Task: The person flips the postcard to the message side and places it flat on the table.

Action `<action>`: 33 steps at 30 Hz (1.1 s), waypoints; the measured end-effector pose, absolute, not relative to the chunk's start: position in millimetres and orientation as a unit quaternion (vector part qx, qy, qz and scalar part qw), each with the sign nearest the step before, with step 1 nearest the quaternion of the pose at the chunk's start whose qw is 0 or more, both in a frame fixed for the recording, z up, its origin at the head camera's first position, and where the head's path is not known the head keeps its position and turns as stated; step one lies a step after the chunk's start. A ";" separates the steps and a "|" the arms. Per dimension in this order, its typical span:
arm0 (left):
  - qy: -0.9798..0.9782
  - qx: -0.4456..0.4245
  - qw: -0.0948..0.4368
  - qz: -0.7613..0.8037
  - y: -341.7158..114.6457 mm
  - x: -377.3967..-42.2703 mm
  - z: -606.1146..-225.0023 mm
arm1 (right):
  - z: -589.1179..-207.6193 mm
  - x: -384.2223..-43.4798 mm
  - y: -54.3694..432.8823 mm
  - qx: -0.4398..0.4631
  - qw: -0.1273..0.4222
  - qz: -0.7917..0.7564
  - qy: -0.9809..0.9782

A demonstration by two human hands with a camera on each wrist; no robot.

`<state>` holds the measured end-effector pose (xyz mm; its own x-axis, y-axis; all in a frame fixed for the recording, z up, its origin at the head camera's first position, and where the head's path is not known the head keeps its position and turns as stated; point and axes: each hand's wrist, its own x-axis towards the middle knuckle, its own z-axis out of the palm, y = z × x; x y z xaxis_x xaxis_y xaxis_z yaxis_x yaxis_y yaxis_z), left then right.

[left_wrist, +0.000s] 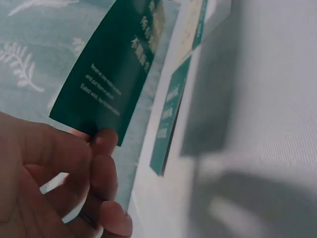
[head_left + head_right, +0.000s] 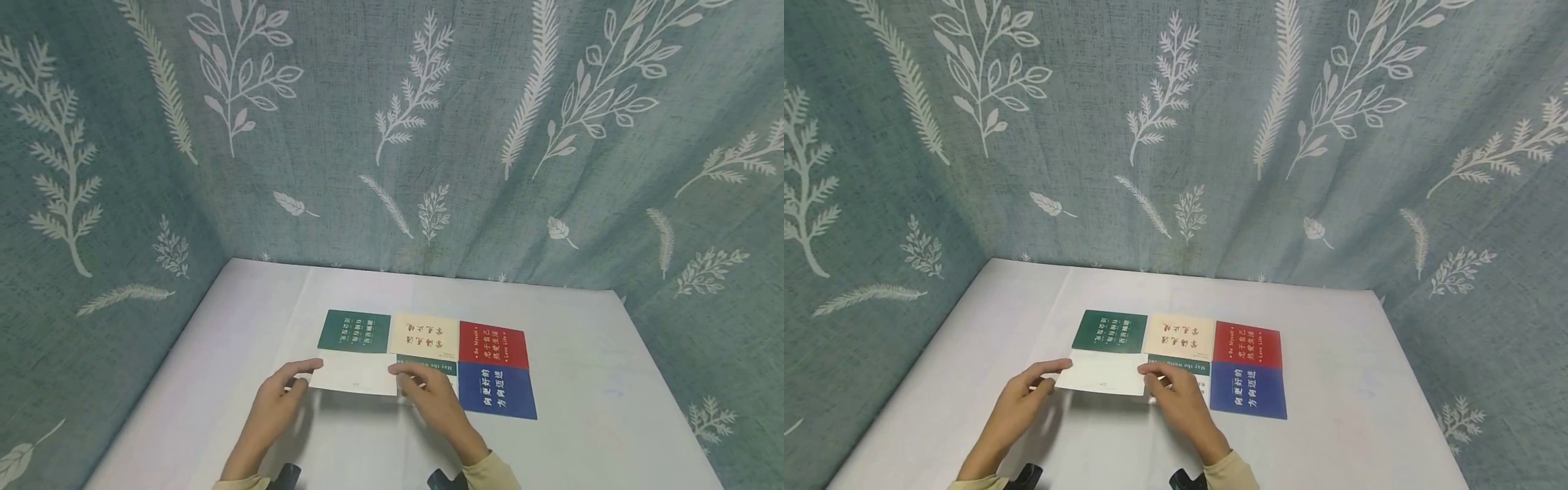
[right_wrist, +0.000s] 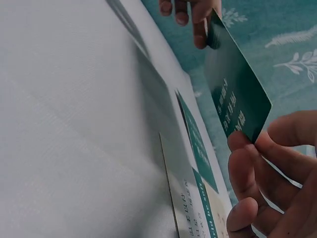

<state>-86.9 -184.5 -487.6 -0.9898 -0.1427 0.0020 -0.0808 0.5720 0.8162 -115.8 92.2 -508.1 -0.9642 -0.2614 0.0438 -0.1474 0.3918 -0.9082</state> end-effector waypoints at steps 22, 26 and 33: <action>-0.964 -0.032 0.153 -0.214 -182.0 -88.2 -500.5 | -513.2 -114.0 72.8 -0.142 0.024 -0.434 0.889; -0.971 -0.025 0.147 -0.185 -183.1 -87.3 -503.9 | -515.2 -115.4 66.4 -0.150 0.013 -0.390 0.908; -0.966 -0.050 0.192 -0.168 -187.4 -89.0 -508.7 | -516.7 -118.6 57.2 -0.175 -0.023 -0.337 0.925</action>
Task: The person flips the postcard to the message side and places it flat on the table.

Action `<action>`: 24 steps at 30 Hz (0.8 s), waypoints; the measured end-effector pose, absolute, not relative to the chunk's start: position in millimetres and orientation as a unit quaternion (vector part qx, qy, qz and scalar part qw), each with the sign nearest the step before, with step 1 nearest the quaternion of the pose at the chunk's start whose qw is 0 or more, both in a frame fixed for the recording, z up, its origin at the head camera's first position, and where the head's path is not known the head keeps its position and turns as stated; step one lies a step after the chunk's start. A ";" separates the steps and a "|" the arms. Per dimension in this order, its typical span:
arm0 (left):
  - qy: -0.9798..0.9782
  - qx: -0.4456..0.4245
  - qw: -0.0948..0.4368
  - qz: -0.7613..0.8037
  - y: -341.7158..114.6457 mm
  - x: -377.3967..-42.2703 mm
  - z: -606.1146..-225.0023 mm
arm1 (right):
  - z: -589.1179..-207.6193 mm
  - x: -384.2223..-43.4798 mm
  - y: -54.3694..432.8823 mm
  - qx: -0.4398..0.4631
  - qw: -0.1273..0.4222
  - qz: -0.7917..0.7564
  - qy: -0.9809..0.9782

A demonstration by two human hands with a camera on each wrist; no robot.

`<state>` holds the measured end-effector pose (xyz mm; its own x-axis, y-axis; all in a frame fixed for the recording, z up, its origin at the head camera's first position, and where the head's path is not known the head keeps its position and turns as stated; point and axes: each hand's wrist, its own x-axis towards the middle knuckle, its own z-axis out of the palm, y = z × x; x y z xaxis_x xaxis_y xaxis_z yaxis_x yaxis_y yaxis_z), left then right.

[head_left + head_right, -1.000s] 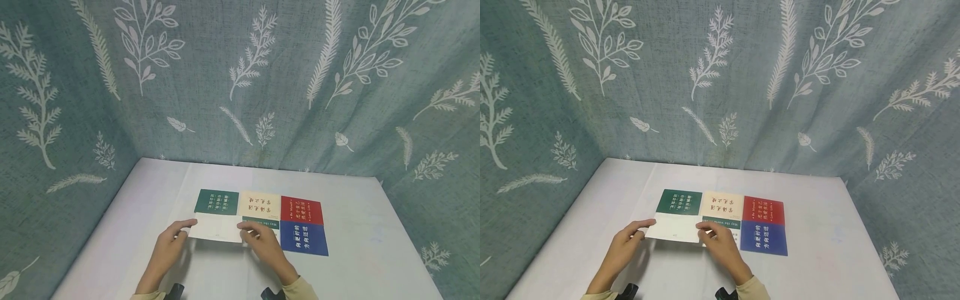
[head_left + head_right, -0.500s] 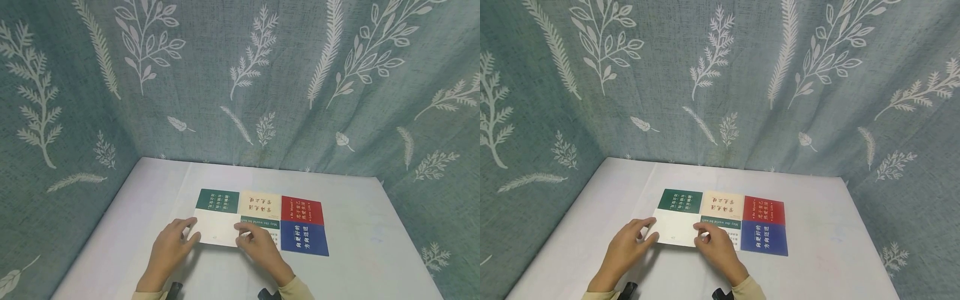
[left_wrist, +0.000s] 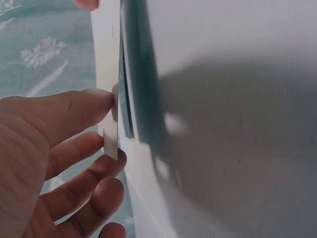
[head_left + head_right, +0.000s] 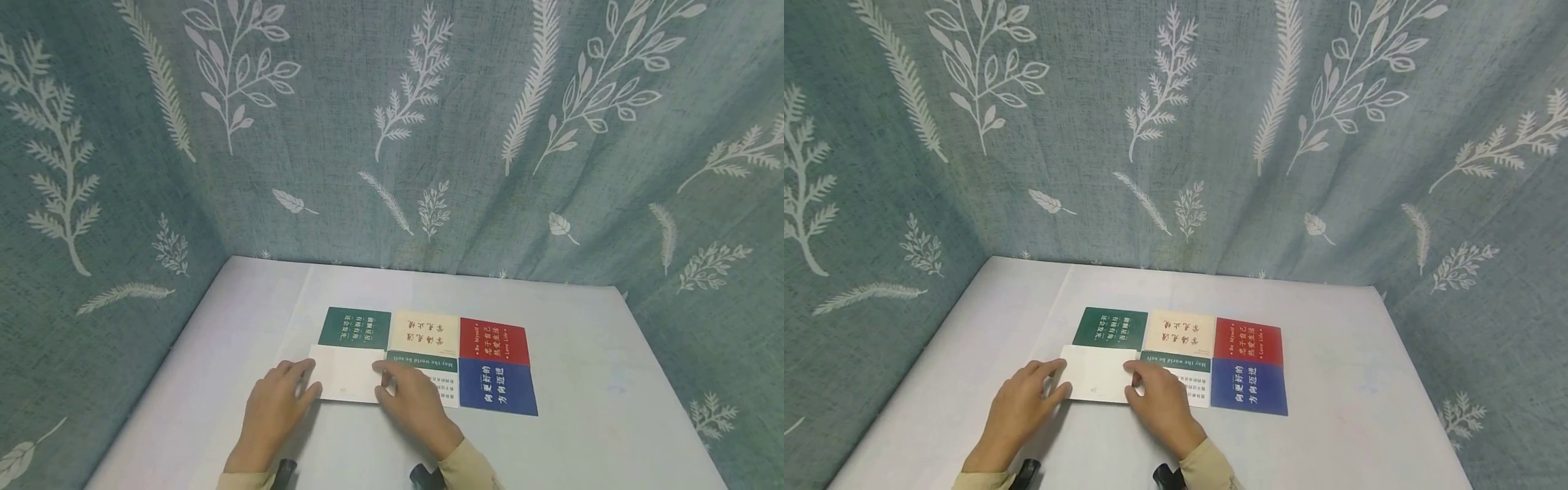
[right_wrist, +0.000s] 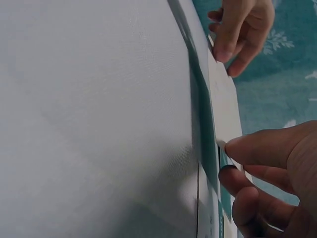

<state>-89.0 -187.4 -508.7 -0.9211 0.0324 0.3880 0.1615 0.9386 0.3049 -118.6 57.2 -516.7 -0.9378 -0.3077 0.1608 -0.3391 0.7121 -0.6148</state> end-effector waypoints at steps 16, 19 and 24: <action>-0.977 -0.036 0.155 -0.139 -187.4 -104.8 -517.8 | -523.9 -125.5 44.4 0.168 0.048 0.254 -0.951; -0.977 -0.037 0.153 -0.142 -186.8 -105.0 -516.0 | -522.4 -124.2 43.9 0.164 0.043 0.244 -0.955; -0.979 -0.035 0.140 -0.142 -185.4 -105.7 -512.8 | -520.8 -123.3 42.7 0.162 0.034 0.233 -0.958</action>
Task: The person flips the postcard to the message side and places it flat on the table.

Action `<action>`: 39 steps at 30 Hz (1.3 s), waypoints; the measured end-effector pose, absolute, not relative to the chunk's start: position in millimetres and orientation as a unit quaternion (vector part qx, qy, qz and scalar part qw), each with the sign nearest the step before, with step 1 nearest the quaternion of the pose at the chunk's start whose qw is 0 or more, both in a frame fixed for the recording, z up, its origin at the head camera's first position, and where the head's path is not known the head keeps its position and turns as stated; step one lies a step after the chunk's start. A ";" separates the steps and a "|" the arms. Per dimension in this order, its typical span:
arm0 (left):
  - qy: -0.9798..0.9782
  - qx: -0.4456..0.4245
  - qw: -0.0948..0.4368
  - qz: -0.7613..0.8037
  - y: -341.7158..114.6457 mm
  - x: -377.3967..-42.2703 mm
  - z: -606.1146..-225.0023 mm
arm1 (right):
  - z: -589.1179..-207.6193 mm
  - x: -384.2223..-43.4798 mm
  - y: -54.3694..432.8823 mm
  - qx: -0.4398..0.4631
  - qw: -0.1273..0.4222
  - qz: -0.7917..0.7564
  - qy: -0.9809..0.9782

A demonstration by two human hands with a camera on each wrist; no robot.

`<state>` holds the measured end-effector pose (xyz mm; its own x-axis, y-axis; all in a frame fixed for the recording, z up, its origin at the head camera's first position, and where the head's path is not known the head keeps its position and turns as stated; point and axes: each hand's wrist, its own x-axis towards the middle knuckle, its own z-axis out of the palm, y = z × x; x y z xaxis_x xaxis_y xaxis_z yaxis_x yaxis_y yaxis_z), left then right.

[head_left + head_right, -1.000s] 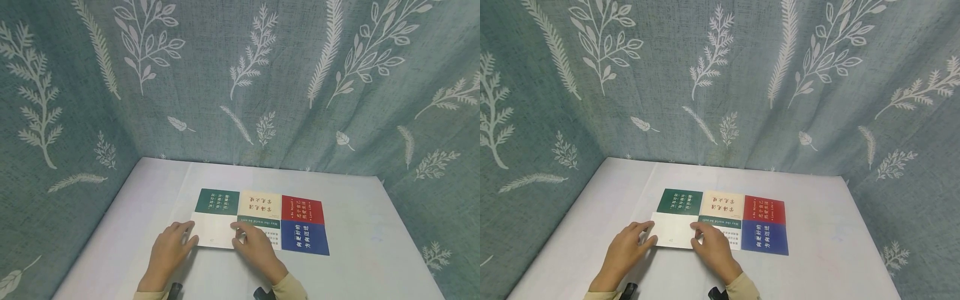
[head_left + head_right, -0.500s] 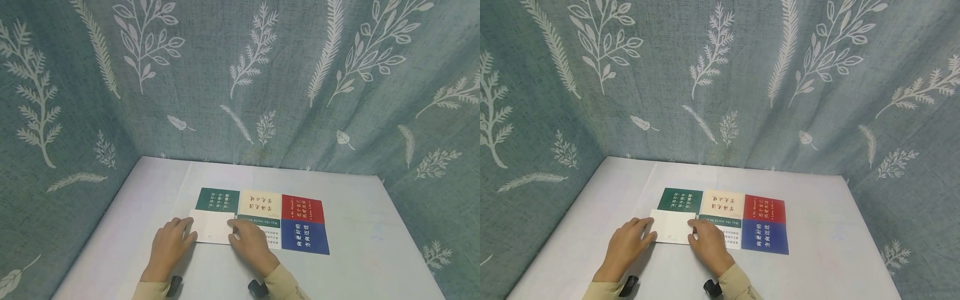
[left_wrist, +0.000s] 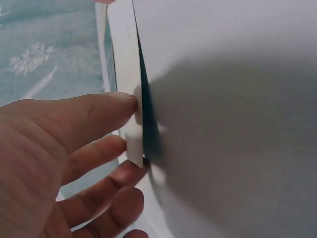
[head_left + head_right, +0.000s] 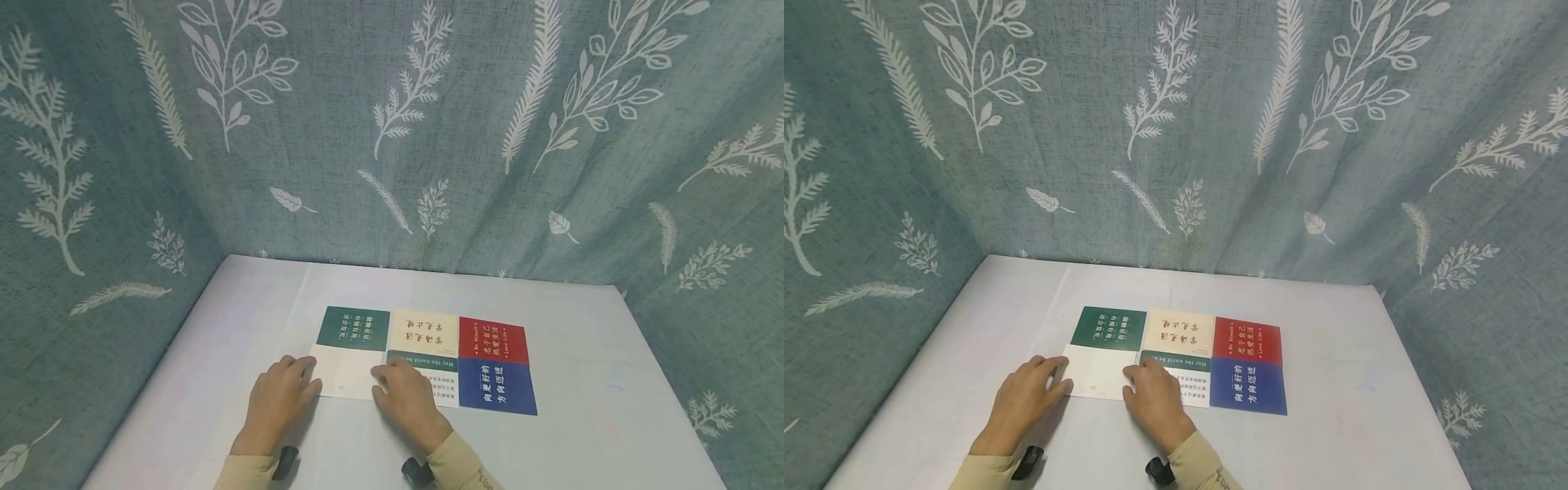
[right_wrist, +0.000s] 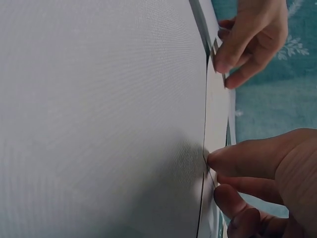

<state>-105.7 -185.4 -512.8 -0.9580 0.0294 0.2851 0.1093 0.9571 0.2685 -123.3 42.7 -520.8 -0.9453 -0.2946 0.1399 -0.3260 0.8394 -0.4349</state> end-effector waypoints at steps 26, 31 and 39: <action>-0.981 -0.025 0.093 -0.167 -182.9 -114.5 -514.4 | -524.5 -127.9 46.2 0.148 0.043 0.252 -0.955; -0.982 -0.023 0.093 -0.163 -183.4 -115.0 -514.8 | -524.0 -126.7 50.2 0.141 0.065 0.269 -0.950; -0.972 -0.043 0.159 -0.167 -181.9 -114.2 -516.4 | -513.2 -122.1 68.7 0.129 0.099 0.294 -0.942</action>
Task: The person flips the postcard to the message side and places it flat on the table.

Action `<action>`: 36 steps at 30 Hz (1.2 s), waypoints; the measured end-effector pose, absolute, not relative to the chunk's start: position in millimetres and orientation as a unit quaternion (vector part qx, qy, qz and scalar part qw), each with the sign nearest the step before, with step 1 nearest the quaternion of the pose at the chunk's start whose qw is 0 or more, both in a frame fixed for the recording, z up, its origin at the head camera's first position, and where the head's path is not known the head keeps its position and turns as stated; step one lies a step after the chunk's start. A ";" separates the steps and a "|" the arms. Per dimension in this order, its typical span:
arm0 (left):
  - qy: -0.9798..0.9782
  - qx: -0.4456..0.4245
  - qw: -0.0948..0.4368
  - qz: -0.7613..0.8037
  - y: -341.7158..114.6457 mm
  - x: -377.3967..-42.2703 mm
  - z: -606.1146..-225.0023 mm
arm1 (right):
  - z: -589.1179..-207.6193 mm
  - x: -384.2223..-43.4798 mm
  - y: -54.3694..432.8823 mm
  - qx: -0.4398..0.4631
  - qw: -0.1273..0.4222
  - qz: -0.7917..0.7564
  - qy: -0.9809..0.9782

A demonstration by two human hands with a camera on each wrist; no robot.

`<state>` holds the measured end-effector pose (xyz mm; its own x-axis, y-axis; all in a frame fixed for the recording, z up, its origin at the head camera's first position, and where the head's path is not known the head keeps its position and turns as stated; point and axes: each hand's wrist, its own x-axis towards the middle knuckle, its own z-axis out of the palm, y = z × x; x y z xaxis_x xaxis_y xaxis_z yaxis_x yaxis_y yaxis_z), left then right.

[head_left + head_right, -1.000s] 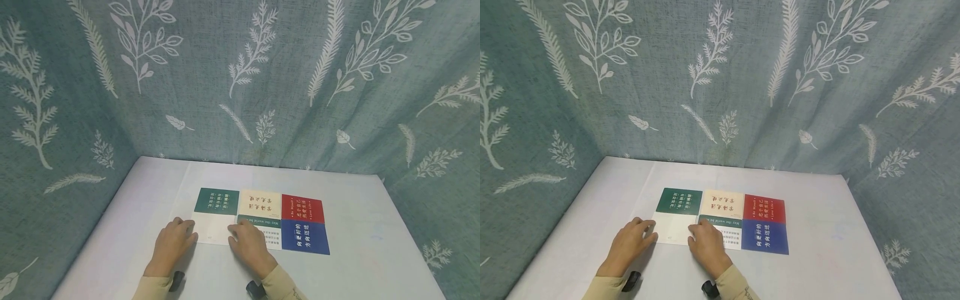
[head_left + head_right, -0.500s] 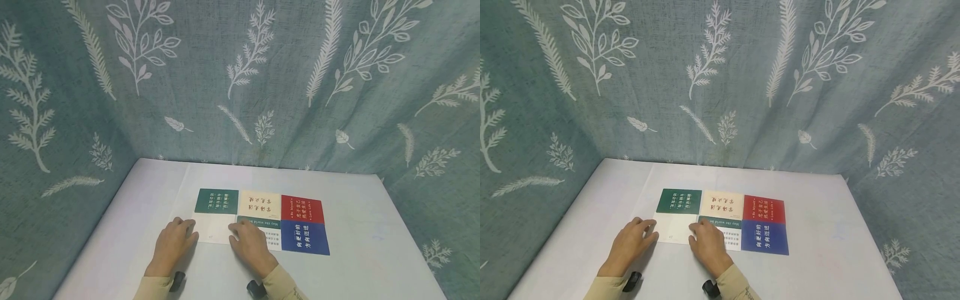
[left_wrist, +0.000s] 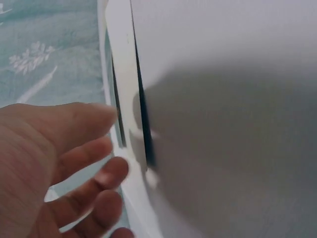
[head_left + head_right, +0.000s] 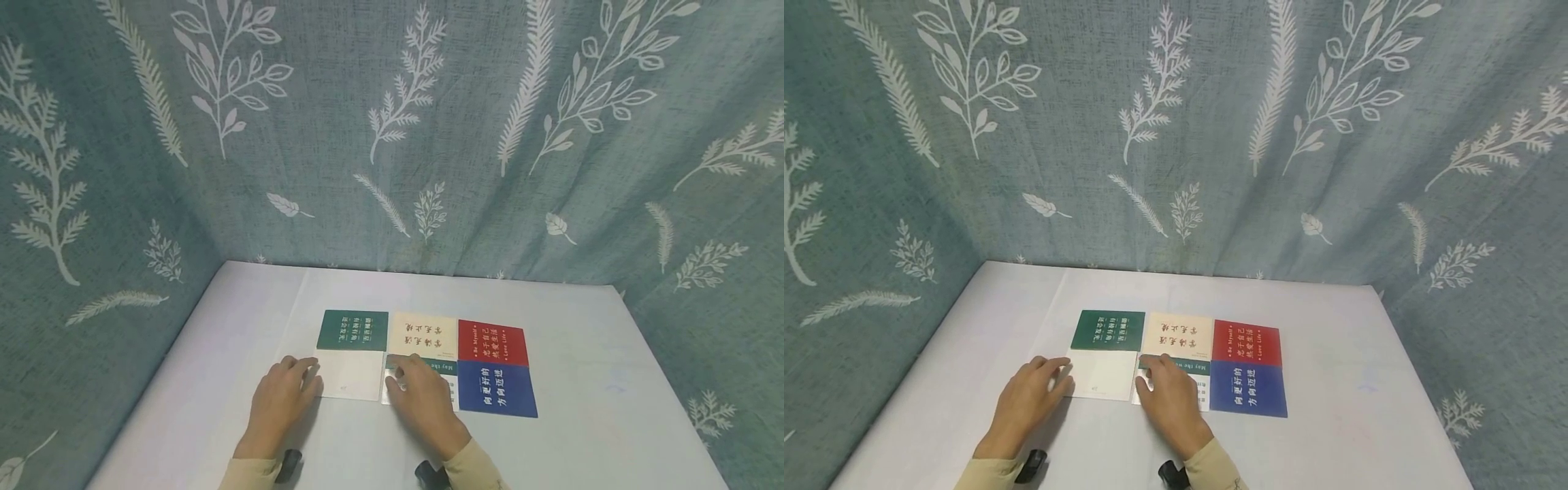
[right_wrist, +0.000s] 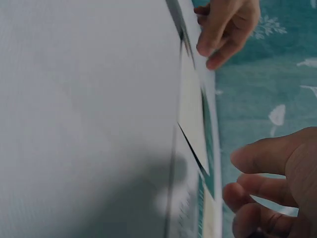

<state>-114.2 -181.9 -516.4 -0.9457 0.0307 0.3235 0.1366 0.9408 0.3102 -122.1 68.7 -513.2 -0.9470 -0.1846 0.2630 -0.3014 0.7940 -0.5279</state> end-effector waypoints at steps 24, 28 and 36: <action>-0.932 -0.195 0.233 -0.200 -133.6 -122.9 -527.3 | -514.8 -106.9 159.1 0.073 0.151 0.264 -0.950; -0.934 -0.208 0.208 -0.201 -123.4 -123.9 -528.3 | -517.0 -107.0 169.2 0.079 0.125 0.260 -0.954; -0.927 -0.257 0.184 -0.202 -106.3 -132.2 -530.9 | -519.6 -115.4 180.3 0.116 0.054 0.246 -0.961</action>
